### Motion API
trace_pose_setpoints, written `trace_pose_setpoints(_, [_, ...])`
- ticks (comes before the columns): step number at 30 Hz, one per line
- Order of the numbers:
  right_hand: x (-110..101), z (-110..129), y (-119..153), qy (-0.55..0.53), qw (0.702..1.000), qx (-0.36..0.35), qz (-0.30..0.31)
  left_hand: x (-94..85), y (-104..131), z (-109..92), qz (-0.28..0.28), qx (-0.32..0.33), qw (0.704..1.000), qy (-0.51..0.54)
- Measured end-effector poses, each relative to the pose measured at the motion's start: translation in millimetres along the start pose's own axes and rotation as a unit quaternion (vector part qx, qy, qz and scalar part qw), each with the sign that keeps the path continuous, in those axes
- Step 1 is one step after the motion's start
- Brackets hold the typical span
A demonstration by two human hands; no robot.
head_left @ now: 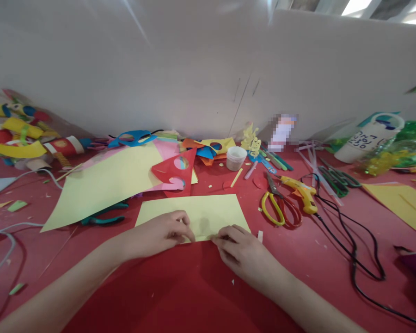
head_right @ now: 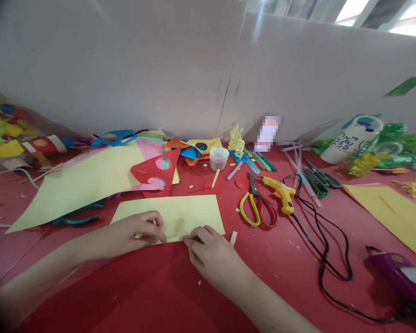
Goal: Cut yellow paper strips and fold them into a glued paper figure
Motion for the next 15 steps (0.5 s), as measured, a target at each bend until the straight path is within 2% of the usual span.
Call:
trace_pose_setpoints(6, [-0.1,14.1,1.3,0.074,0.996,-0.039,0.013,3.3,-0.2,2.2,0.010,0.002,1.000,-0.005])
trace_pose_setpoints(15, [4.3,18.4,-1.4,0.113,0.993,-0.004,0.039,5.2,-0.9,5.4,0.012,-0.006,1.000,-0.017])
Point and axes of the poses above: each hand's wrist, its own y-axis away from the middle knuckle, its own x-axis out of the palm, z = x × y, the point moved 8 cm from there along -y, towards the middle knuckle, and after that the axes turned 2 degrees about y, right-handed, at the moved point
